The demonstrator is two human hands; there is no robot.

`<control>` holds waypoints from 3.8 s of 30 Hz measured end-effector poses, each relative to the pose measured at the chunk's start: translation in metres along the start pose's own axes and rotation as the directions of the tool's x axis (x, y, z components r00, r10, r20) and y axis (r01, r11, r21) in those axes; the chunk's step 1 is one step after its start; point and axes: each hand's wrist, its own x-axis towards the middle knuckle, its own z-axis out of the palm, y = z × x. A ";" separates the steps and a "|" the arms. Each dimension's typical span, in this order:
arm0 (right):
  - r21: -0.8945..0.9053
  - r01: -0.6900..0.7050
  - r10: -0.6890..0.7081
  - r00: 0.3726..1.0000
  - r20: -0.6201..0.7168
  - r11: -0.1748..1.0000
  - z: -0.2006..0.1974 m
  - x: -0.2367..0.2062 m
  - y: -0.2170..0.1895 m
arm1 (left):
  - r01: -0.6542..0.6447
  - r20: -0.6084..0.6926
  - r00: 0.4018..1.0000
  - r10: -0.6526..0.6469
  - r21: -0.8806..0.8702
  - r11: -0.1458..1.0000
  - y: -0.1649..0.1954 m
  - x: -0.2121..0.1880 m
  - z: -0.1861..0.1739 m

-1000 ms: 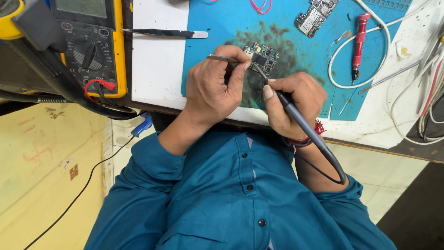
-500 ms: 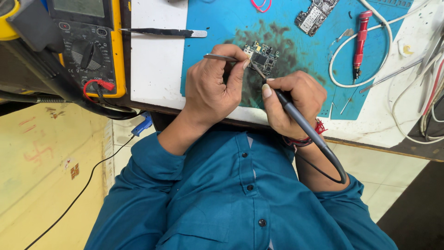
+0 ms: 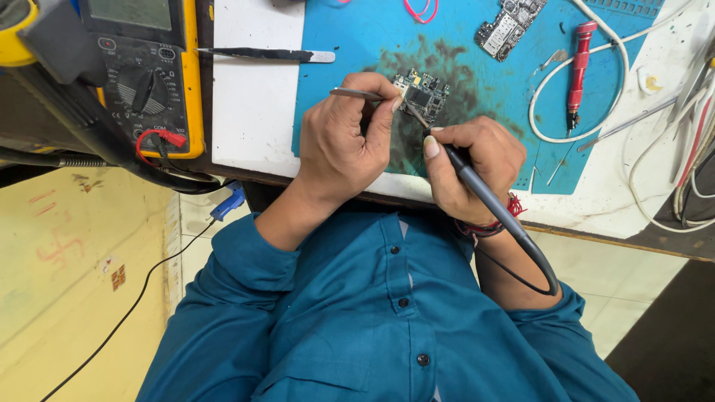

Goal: The person uses a soldering iron and tweezers to reflow solder on a small circuit board. They repeatedly apply heat to specific points on the board while holding it steady with tweezers, then briefly wipe the iron tip on a soldering sponge.

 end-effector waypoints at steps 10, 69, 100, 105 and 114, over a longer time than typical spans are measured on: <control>-0.005 -0.001 0.001 1.000 0.002 1.000 0.000 0.000 0.001 | -0.007 -0.009 1.000 0.007 0.011 1.000 0.001 0.001 0.000; -0.013 -0.033 0.033 0.999 -0.002 0.999 0.000 -0.002 -0.001 | 0.008 0.001 1.000 -0.008 0.003 1.000 0.001 0.001 -0.001; -0.020 -0.014 0.014 1.000 0.000 1.000 0.001 -0.002 -0.001 | 0.015 -0.005 1.000 -0.015 -0.002 1.000 0.001 -0.001 -0.001; -0.020 -0.003 0.003 1.000 -0.005 1.000 0.001 -0.001 0.000 | 0.027 -0.006 1.000 -0.027 -0.003 1.000 0.001 -0.001 -0.001; -0.018 -0.014 0.014 1.000 -0.013 1.000 0.000 -0.002 -0.001 | 0.034 -0.008 0.999 -0.034 -0.001 0.999 0.003 -0.001 -0.001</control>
